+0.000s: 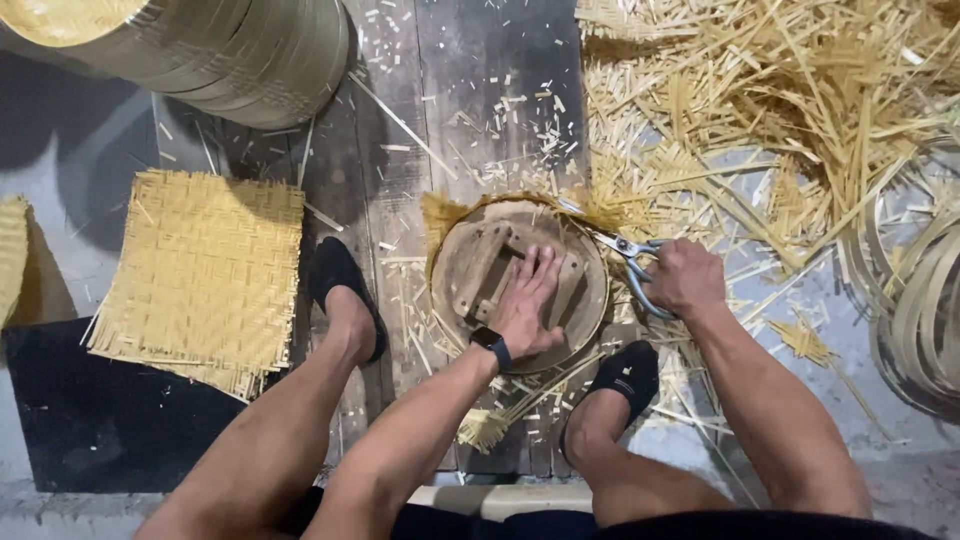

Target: The person is trimming the edges of a woven bamboo piece and fitting it into a circular frame using a mold and scissors.

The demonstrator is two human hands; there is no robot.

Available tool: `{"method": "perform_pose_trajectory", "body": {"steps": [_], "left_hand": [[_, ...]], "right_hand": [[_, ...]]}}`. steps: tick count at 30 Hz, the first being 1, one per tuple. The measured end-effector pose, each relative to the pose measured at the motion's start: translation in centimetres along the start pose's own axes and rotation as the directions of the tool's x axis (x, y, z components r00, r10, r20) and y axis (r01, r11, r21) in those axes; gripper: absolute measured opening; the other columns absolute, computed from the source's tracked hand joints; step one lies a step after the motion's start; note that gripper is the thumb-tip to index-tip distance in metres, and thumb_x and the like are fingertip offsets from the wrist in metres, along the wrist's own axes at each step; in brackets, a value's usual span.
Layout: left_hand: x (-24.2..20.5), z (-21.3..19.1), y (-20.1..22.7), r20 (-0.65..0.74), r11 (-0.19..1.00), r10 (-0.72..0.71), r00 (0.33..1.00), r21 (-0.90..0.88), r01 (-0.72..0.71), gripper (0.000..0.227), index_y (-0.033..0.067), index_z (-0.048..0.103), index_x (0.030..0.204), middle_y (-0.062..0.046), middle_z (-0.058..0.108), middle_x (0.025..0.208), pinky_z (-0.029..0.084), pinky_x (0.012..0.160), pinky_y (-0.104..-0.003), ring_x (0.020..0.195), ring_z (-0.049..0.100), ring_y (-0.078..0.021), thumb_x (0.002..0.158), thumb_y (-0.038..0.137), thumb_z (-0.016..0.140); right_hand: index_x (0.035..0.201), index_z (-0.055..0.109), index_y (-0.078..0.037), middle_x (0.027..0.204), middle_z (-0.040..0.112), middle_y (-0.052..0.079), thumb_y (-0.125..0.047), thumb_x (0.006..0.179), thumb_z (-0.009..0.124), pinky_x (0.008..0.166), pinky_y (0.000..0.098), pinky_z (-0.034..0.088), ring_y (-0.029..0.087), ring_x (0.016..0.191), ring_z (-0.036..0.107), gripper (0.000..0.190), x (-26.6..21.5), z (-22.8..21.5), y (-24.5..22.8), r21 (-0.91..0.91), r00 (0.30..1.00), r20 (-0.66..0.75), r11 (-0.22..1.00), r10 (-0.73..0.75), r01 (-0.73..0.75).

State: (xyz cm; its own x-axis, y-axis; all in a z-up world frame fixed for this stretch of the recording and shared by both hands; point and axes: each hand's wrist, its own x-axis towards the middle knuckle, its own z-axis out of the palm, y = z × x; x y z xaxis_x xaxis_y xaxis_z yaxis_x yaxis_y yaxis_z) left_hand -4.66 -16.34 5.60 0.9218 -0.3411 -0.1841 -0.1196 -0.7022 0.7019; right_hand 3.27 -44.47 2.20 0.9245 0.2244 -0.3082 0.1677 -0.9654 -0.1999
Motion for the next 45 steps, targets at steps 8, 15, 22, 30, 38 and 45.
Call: {"method": "perform_pose_trajectory", "body": {"steps": [8, 15, 22, 30, 38, 45], "left_hand": [[0.4, -0.5, 0.2, 0.085, 0.999, 0.028, 0.996, 0.023, -0.03, 0.121, 0.0062, 0.016, 0.162, -0.022, 0.016, 0.169, 0.012, 0.126, -0.06, 0.158, 0.007, -0.0423, 0.063, 0.028, 0.083], [-0.6, 0.0, -3.0, 0.196, 0.987, 0.157, 0.968, -0.054, -0.149, 0.123, 0.0117, 0.019, 0.163, -0.016, 0.016, 0.172, 0.007, 0.127, -0.06, 0.16, 0.006, -0.0366, 0.059, 0.014, 0.086], [-0.9, -0.8, -4.6, 0.265, 0.978, 0.207, 0.942, -0.06, -0.198, 0.125, 0.0159, 0.022, 0.159, -0.013, 0.018, 0.171, 0.009, 0.125, -0.061, 0.158, 0.006, -0.0381, 0.055, 0.013, 0.091], [2.5, 2.0, 1.4, -0.034, 0.85, -0.525, 0.85, -0.08, 0.521, 0.118, -0.0014, 0.019, 0.156, -0.029, 0.019, 0.161, 0.002, 0.123, -0.06, 0.151, 0.011, -0.0482, 0.077, 0.072, 0.067], [1.7, 2.3, 0.6, -0.074, 0.882, -0.451, 0.889, 0.117, 0.457, 0.114, -0.0058, 0.024, 0.155, -0.029, 0.034, 0.157, -0.002, 0.12, -0.066, 0.147, 0.018, -0.0554, 0.078, 0.067, 0.065], [0.0, 2.0, -0.1, 0.079, 0.948, -0.229, 0.97, 0.244, 0.204, 0.109, -0.0066, 0.028, 0.154, -0.028, 0.039, 0.156, 0.007, 0.121, -0.065, 0.146, 0.026, -0.0534, 0.076, 0.055, 0.072]], "right_hand": [[0.084, 0.072, 0.003, 0.082, 0.067, 0.018, -0.065, 0.081, 0.074, 0.073, 0.0445, 0.056, 0.032, 0.079, 0.066, 0.067, 1.4, -1.2, -3.2, -0.217, 0.986, -0.143, 0.975, -0.081, 0.048], [0.094, 0.076, -0.008, 0.094, 0.07, 0.02, -0.054, 0.077, 0.077, 0.082, 0.0501, 0.055, 0.038, 0.091, 0.068, 0.048, -0.9, -0.5, 0.4, -0.01, 0.998, -0.05, 1.0, -0.024, 0.023], [0.099, 0.075, -0.013, 0.093, 0.072, 0.013, -0.037, 0.07, 0.077, 0.078, 0.0476, 0.055, 0.036, 0.092, 0.068, 0.037, 1.3, -1.5, -2.9, 0.026, 0.99, -0.094, 0.994, -0.102, 0.105], [0.102, 0.07, -0.007, 0.096, 0.069, 0.02, -0.033, 0.074, 0.075, 0.073, 0.0522, 0.053, 0.041, 0.088, 0.066, 0.039, 1.1, 0.3, -1.8, -0.024, 0.921, -0.334, 0.979, -0.199, 0.203], [0.096, 0.07, -0.007, 0.098, 0.068, 0.017, -0.027, 0.089, 0.065, 0.081, 0.0517, 0.051, 0.039, 0.095, 0.065, 0.022, 1.4, 1.2, 0.1, -0.024, 1.0, -0.019, 0.999, -0.025, 0.024], [0.101, 0.069, -0.002, 0.096, 0.066, 0.016, -0.01, 0.09, 0.059, 0.08, 0.0481, 0.055, 0.035, 0.089, 0.066, 0.017, 2.5, 5.8, 0.7, -0.133, 0.905, -0.381, 0.98, -0.191, 0.151]]}}
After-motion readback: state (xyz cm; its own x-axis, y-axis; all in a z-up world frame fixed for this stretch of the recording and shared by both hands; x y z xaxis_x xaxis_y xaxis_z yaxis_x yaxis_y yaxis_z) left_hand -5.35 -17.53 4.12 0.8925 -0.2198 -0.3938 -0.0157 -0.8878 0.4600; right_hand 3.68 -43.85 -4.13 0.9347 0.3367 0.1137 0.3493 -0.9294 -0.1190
